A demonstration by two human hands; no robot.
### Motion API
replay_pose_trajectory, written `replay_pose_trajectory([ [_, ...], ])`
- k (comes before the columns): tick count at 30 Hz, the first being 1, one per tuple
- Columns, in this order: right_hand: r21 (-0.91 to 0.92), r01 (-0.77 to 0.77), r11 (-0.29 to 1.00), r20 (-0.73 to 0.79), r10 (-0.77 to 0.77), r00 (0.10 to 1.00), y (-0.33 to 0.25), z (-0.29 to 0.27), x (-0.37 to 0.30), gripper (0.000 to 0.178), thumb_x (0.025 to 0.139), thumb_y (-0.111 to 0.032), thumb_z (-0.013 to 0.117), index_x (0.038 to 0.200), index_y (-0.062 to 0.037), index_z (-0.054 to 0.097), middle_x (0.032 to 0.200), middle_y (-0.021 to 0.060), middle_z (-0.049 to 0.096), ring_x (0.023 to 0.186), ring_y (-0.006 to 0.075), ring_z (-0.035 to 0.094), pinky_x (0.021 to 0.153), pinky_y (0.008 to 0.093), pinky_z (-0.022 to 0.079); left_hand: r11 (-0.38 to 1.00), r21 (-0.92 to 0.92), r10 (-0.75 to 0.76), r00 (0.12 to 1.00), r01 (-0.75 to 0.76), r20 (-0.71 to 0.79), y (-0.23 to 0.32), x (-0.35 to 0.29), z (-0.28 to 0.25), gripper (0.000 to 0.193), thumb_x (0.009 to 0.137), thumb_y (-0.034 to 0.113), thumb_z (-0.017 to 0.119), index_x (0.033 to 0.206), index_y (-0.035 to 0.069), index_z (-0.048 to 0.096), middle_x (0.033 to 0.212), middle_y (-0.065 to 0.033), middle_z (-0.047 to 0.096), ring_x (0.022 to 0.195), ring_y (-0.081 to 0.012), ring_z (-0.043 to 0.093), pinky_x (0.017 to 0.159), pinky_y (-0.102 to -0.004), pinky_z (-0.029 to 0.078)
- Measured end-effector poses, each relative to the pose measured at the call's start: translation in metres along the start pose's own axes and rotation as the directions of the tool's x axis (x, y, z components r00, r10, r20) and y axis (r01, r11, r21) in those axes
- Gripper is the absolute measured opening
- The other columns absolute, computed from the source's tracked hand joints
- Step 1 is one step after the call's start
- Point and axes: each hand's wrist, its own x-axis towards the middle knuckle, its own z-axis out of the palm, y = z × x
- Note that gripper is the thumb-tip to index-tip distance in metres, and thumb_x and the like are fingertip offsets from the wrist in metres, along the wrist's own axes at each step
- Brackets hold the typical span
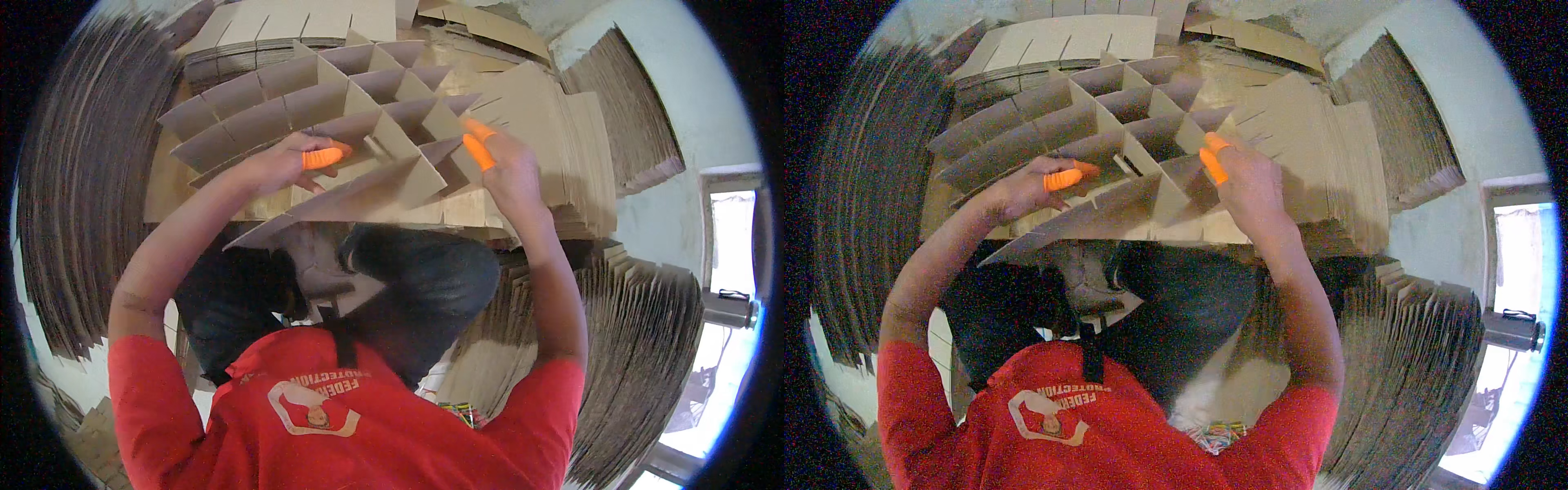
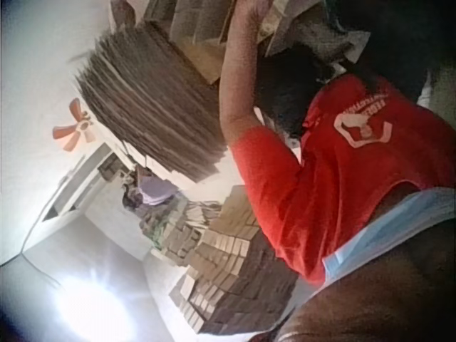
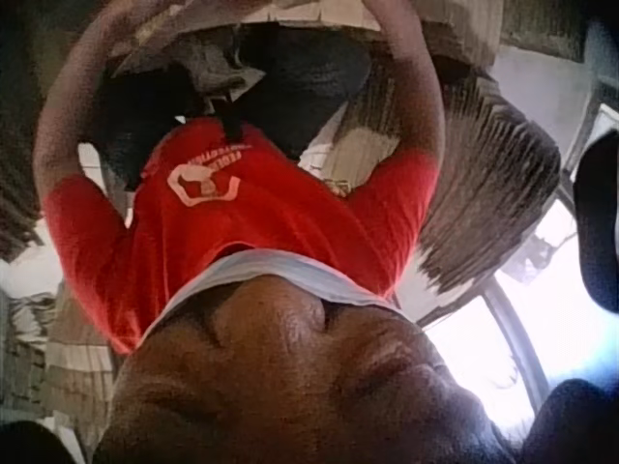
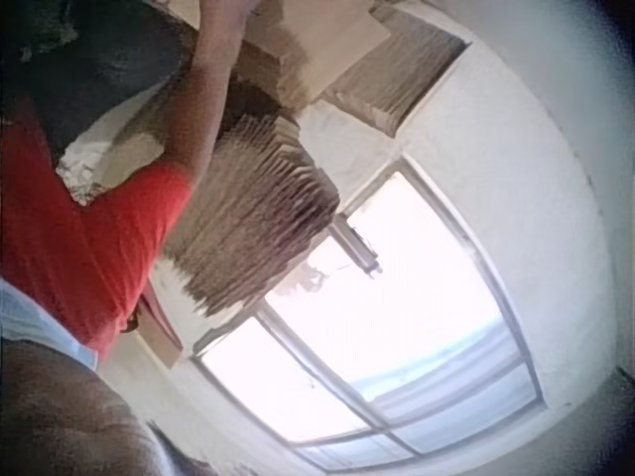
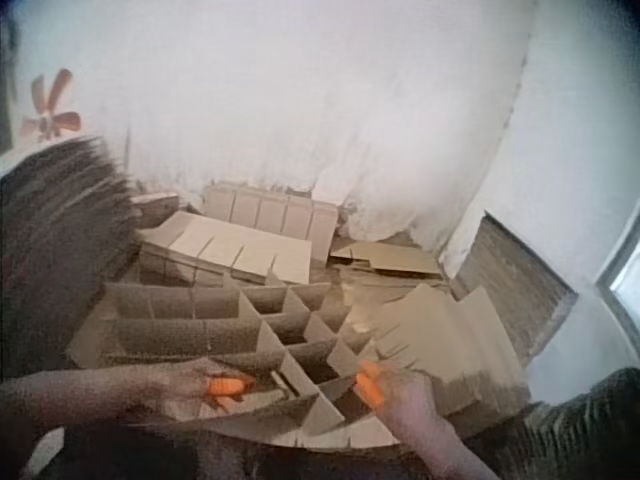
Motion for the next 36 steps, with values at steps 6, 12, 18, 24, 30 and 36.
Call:
replay_pose_trajectory([
  [6,0.052,0.194,0.98,-0.084,-0.189,0.978,-0.024,0.019,0.022,0.029,0.084,-0.019,0.068,0.11,-0.0065,0.066,0.088,0.0138,0.066,0.08,0.033,0.062,0.071,0.0406,0.05,0.925,-0.372,-0.121,0.988,0.076,-0.099,-0.092,0.032,-0.002,0.049,0.096,0.029,0.056,0.135,0.002,0.046,0.122,-0.0098,0.055,0.104,-0.0213,0.059,0.087,-0.0381,0.05],
  [12,0.168,0.016,0.986,0.292,-0.065,0.954,-0.029,0.052,0.018,0.03,0.084,-0.013,0.061,0.114,-0.0095,0.065,0.082,0.0132,0.061,0.079,0.0332,0.06,0.071,0.0419,0.049,0.661,-0.736,0.057,0.988,-0.144,-0.141,-0.11,0.083,0.055,0.038,0.089,0.012,0.065,0.122,0.003,0.051,0.107,-0.0087,0.064,0.087,-0.0194,0.065,0.074,-0.0311,0.057],
  [18,0.089,0.141,0.986,0.031,-0.145,0.989,-0.011,0.051,0.013,0.029,0.083,-0.014,0.064,0.111,-0.0089,0.066,0.09,0.0128,0.065,0.084,0.0316,0.062,0.074,0.0399,0.05,0.641,-0.732,-0.243,0.843,-0.232,-0.48,-0.114,0.098,0.082,0.019,0.084,0.005,0.069,0.096,0.005,0.055,0.069,-0.0045,0.058,0.05,-0.0129,0.053,0.045,-0.0259,0.041],
  [24,-0.304,-0.249,0.92,-0.244,0.177,0.953,0.077,0.013,-0.036,0.034,0.08,-0.015,0.07,0.112,-0.0092,0.065,0.101,0.0124,0.064,0.091,0.0316,0.061,0.079,0.0425,0.05,0.972,-0.229,-0.097,0.787,-0.058,-0.61,-0.126,0.096,0.072,0.015,0.078,0.009,0.075,0.075,0.003,0.062,0.061,-0.0053,0.058,0.047,-0.0139,0.052,0.041,-0.0296,0.038],
  [30,-0.73,-0.345,0.59,-0.14,0.365,0.92,0.164,0.006,-0.079,0.046,0.085,-0.013,0.058,0.13,-0.0123,0.05,0.12,0.0159,0.055,0.098,0.0367,0.06,0.083,0.0467,0.049,0.775,0.63,0.358,0.783,0.055,-0.508,-0.171,0.119,0.035,0.025,0.07,0.018,0.076,0.088,0.0,0.072,0.077,-0.0189,0.067,0.072,-0.0324,0.065,0.068,-0.0399,0.051],
  [36,-0.414,-0.568,0.711,-0.146,0.564,0.813,0.203,-0.007,-0.08,0.04,0.08,-0.02,0.067,0.116,-0.0084,0.055,0.116,0.0184,0.06,0.099,0.0392,0.059,0.08,0.0497,0.047,0.822,0.57,0.146,0.971,-0.013,-0.188,-0.135,0.042,-0.036,0.021,0.081,0.018,0.068,0.095,0.002,0.072,0.09,-0.013,0.069,0.086,-0.0212,0.064,0.078,-0.035,0.05],
])
